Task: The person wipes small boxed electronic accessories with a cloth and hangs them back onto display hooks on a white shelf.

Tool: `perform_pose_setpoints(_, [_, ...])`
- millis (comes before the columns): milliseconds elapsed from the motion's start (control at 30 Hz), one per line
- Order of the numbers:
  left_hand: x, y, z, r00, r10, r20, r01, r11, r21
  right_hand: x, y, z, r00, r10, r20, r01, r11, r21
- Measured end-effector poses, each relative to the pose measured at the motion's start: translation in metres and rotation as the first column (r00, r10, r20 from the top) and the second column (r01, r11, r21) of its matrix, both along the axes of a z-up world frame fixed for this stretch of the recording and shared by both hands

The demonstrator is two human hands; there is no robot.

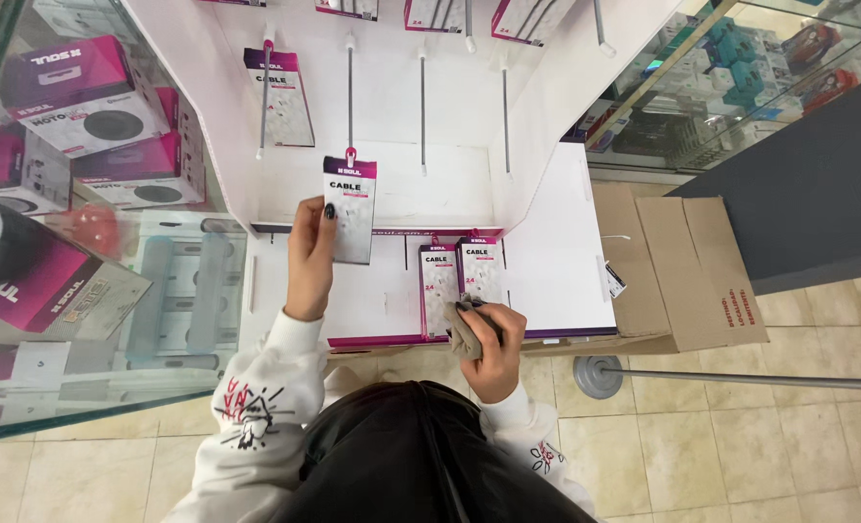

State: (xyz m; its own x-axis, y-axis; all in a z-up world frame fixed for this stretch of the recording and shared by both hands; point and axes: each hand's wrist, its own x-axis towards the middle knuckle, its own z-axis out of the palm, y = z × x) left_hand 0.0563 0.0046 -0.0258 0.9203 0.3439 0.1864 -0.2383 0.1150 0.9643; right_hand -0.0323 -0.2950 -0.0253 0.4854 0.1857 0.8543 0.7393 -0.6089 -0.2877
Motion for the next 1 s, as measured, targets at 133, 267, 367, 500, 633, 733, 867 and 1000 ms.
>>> perform_pose_setpoints(133, [0.06, 0.003, -0.007, 0.993, 0.087, 0.082, -0.092, 0.994, 0.062, -0.002, -0.002, 0.002, 0.999, 0.005, 0.051, -0.006, 1.0, 0.005])
perform_pose_setpoints(267, [0.159, 0.016, -0.059, 0.971, 0.213, 0.109, -0.221, 0.973, 0.066, -0.005, -0.005, -0.004, 0.998, 0.01, 0.058, -0.011, 1.0, 0.021])
perform_pose_setpoints(367, [0.184, 0.016, -0.042, 0.954, 0.273, 0.127, -0.284, 0.955, 0.081, -0.011, -0.008, 0.002, 0.999, 0.03, 0.04, -0.031, 0.999, 0.018])
perform_pose_setpoints(500, [0.198, 0.013, -0.034, 0.967, 0.237, 0.093, -0.24, 0.97, 0.03, -0.016, -0.012, 0.009, 0.999, 0.001, 0.043, -0.002, 1.0, 0.027])
perform_pose_setpoints(633, [0.191, 0.008, -0.029, 0.97, 0.23, 0.075, -0.226, 0.972, -0.06, -0.018, -0.021, 0.004, 0.999, -0.02, 0.032, 0.018, 0.999, 0.044])
perform_pose_setpoints(733, [0.171, -0.004, -0.038, 0.954, 0.3, 0.024, -0.298, 0.953, -0.043, -0.017, -0.037, -0.003, 0.997, -0.064, 0.037, 0.063, 0.997, 0.034])
perform_pose_setpoints(867, [0.092, -0.032, -0.018, 0.947, 0.316, 0.055, -0.321, 0.931, 0.172, -0.017, -0.064, -0.013, 0.983, -0.183, 0.011, 0.182, 0.98, 0.085])
perform_pose_setpoints(1000, [0.016, -0.06, -0.009, 0.999, 0.044, 0.0, -0.039, 0.882, 0.47, -0.019, -0.084, -0.025, 0.962, -0.266, -0.066, 0.272, 0.957, 0.098])
